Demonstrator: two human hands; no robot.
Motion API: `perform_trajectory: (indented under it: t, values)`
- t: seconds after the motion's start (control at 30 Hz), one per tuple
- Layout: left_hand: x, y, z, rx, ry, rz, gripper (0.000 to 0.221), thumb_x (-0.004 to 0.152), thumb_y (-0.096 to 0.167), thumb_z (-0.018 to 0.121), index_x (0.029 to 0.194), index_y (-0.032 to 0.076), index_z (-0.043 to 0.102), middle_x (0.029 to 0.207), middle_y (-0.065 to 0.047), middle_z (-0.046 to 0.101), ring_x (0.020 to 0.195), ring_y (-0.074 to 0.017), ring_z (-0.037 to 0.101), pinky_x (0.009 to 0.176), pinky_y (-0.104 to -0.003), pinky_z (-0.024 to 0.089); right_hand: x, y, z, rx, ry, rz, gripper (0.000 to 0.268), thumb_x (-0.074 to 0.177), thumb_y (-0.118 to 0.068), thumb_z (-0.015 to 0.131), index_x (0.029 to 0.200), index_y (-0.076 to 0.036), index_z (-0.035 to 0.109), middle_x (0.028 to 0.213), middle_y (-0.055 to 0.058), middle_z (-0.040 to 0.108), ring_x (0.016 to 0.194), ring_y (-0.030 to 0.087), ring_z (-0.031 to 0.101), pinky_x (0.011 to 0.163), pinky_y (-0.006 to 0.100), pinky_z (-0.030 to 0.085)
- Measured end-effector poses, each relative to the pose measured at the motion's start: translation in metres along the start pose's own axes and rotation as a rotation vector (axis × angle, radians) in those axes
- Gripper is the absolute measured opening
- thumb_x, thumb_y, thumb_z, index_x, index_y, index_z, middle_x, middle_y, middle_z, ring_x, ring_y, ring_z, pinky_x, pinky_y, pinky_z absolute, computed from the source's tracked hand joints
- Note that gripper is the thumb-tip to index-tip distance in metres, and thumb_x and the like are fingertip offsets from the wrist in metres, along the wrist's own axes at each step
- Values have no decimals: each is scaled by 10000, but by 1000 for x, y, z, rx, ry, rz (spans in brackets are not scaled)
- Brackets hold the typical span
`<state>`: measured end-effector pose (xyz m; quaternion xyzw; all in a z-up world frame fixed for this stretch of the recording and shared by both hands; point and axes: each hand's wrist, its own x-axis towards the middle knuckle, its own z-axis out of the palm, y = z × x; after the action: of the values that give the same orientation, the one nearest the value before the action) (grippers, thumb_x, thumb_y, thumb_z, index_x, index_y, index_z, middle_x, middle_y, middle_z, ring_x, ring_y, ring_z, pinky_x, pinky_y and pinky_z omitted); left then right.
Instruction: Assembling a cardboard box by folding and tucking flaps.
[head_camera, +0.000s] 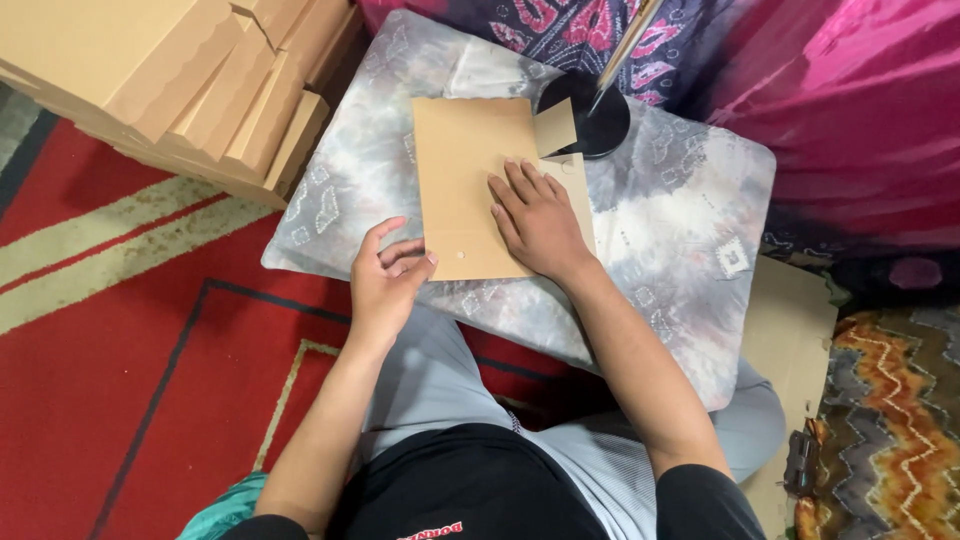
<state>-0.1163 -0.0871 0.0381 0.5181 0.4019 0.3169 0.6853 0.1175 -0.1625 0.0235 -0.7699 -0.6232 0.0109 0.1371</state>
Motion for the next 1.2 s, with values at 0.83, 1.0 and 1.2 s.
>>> perform_trajectory:
  t: [0.83, 1.0, 1.2]
  values:
    - [52, -19, -29, 77, 97, 192, 447, 887, -54, 688, 1324, 36, 668, 1099, -149, 704, 894, -97, 653, 830, -238, 596, -7, -12, 5, 8, 103, -377, 464, 1073, -435, 526, 1467, -194, 568, 1632, 118, 402, 1529, 286, 316, 1201, 580, 209]
    - [49, -6, -29, 80, 54, 189, 472, 883, -67, 684, 1330, 85, 676, 1058, -120, 707, 867, -95, 669, 799, -242, 605, -6, -11, 4, 12, 104, -387, 461, 1080, -426, 513, 1474, -191, 562, 1633, 117, 399, 1528, 286, 317, 1199, 566, 219]
    - [55, -11, -31, 74, 60, 190, 466, 885, -55, 684, 1320, 113, 690, 1064, -111, 712, 873, -93, 671, 802, -246, 606, -6, -15, -2, 13, 87, -396, 535, 1063, -498, 519, 1508, -201, 526, 1631, 116, 403, 1531, 286, 311, 1205, 572, 199]
